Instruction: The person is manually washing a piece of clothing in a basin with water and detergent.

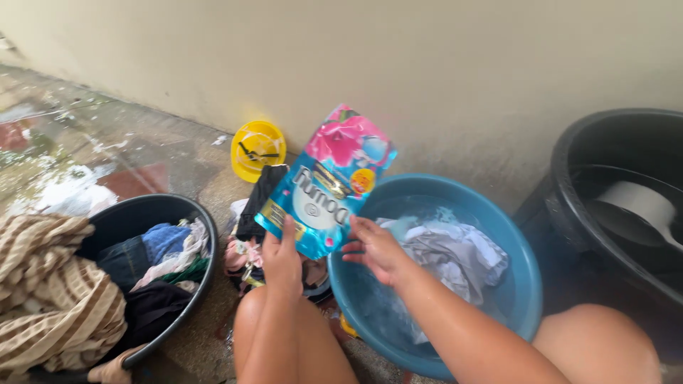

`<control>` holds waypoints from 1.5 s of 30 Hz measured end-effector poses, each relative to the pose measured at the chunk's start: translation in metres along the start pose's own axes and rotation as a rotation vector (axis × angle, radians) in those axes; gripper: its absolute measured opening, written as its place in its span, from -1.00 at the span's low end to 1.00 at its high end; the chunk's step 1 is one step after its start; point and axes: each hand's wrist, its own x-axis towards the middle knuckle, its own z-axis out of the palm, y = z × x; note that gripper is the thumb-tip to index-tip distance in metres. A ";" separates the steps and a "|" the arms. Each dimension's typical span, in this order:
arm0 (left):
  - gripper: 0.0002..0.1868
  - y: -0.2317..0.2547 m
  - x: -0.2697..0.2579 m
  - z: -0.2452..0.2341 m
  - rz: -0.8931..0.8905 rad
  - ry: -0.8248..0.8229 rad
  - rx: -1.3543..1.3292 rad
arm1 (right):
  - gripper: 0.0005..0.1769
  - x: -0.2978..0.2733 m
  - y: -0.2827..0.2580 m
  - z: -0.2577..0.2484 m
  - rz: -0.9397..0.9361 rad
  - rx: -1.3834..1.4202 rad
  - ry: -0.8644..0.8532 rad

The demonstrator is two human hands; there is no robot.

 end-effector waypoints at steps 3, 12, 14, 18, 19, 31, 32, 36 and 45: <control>-0.61 0.057 -0.012 0.006 0.149 0.089 0.153 | -0.46 -0.006 -0.001 0.043 0.090 -0.034 -0.136; -0.56 0.170 -0.057 -0.041 0.417 0.530 1.184 | -0.51 -0.017 0.024 0.178 0.208 -0.317 -0.413; -0.56 0.177 -0.064 -0.063 0.327 0.616 1.331 | -0.47 -0.012 0.052 0.186 0.231 -0.422 -0.490; -0.56 0.170 -0.073 -0.111 0.050 0.734 1.687 | -0.32 -0.011 0.104 0.196 0.287 -0.709 -0.635; -0.56 0.168 -0.075 -0.121 0.035 0.745 1.689 | -0.32 -0.014 0.113 0.201 0.299 -0.709 -0.645; -0.70 0.031 -0.074 -0.302 -0.554 0.652 1.810 | -0.16 -0.017 0.154 0.192 0.188 -0.905 -0.517; -0.69 0.020 -0.077 -0.311 -0.608 0.660 1.791 | -0.17 -0.022 0.152 0.193 0.249 -0.912 -0.530; -0.64 -0.013 -0.083 -0.338 -0.658 0.676 1.752 | -0.23 -0.028 0.146 0.193 0.270 -0.940 -0.569; -0.32 -0.024 -0.084 -0.340 -0.679 0.692 1.870 | -0.22 -0.033 0.144 0.198 0.248 -0.986 -0.517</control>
